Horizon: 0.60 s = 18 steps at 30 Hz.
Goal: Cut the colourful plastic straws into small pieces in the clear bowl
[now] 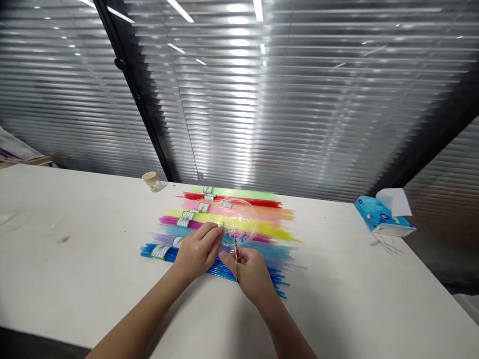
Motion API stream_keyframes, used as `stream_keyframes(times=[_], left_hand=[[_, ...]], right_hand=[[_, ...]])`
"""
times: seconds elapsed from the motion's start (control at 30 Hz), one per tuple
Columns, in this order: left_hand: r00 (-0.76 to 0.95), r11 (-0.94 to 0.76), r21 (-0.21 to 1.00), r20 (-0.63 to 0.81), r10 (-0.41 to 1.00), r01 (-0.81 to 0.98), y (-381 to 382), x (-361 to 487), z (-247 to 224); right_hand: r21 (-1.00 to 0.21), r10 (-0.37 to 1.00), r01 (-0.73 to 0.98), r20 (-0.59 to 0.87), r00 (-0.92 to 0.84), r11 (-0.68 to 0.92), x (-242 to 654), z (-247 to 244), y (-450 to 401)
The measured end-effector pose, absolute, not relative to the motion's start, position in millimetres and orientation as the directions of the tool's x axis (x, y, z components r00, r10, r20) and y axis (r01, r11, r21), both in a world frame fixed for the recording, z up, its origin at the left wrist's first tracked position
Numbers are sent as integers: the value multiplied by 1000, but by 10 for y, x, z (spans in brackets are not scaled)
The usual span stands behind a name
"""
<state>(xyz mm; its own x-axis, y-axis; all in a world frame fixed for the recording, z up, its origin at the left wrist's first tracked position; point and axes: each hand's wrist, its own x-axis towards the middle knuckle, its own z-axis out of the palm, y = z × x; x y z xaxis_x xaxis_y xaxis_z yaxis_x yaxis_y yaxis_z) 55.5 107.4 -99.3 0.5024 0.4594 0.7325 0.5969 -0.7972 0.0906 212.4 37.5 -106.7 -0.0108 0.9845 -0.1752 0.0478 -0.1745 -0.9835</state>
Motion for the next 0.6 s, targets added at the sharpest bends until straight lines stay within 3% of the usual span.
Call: stream_keyframes(times=[0.17, 0.37, 0.6], left_hand=[[498, -795, 99, 731, 466, 598, 1078, 542, -994], [487, -802, 120, 739, 466, 585, 1106, 535, -1007], [517, -812, 117, 717, 467, 572, 1138, 543, -1035]], right_hand=[[-979, 992, 162, -129, -1, -128, 2126, -1100, 393], [-986, 990, 87, -143, -12, -141, 2105, -1171, 412], [-985, 995, 154, -89, -41, -82, 2113, -1180, 434]])
